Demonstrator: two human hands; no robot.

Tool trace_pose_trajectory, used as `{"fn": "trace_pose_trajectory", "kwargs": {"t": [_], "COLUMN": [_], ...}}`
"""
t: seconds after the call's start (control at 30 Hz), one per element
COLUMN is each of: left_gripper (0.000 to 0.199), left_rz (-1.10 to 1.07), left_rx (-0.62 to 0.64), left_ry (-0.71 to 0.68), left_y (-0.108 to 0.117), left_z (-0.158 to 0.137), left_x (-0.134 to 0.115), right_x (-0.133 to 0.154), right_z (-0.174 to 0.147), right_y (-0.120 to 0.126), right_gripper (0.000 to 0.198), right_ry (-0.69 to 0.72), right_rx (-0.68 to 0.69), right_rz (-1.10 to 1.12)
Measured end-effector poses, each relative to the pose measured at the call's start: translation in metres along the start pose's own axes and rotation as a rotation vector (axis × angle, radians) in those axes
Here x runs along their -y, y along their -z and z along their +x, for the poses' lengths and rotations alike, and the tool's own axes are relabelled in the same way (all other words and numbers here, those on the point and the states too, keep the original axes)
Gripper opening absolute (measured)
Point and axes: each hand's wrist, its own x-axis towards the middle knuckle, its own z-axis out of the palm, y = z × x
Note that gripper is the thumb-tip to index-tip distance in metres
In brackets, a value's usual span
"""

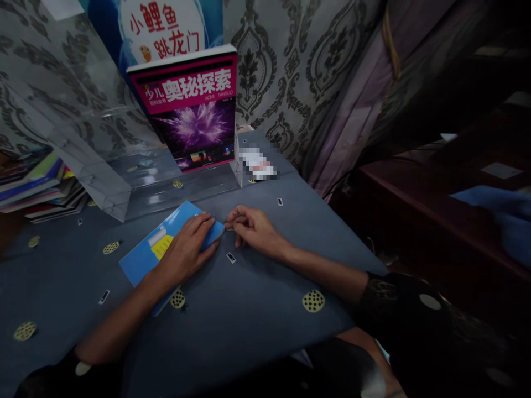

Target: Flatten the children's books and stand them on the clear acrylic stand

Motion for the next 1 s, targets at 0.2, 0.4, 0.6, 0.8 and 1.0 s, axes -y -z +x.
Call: {"fn": "trace_pose_trajectory", "kwargs": {"t": [0.2,0.4,0.6,0.8,1.0], "left_gripper": [0.044,0.046,0.040,0.043,0.047], "left_rz": [-0.004,-0.016,-0.044,-0.016,0.087], "left_rx": [0.011,-0.013,0.011,0.013,0.124], "left_ry": [0.052,0.048,0.023,0.042,0.067], "left_y": [0.001,0.000,0.001,-0.001,0.023], "left_z": [0.001,0.000,0.000,0.000,-0.014], "left_x": [-0.002,-0.001,-0.002,-0.002,0.018], "right_x": [0.019,0.029,0.033,0.019,0.002], "right_z": [-0.002,-0.005,-0.009,-0.012,-0.018], "right_y": [-0.005,-0.008,-0.016,-0.014,-0.007], "right_gripper": [0.016,0.020,0.025,0.031,0.027], "right_ry": [-0.076,-0.090,0.031,0.219,0.351], "right_rx": [-0.058,-0.024,0.119,0.017,0.058], "right_rz": [0.220,0.260,0.311,-0.073,-0.609]}}
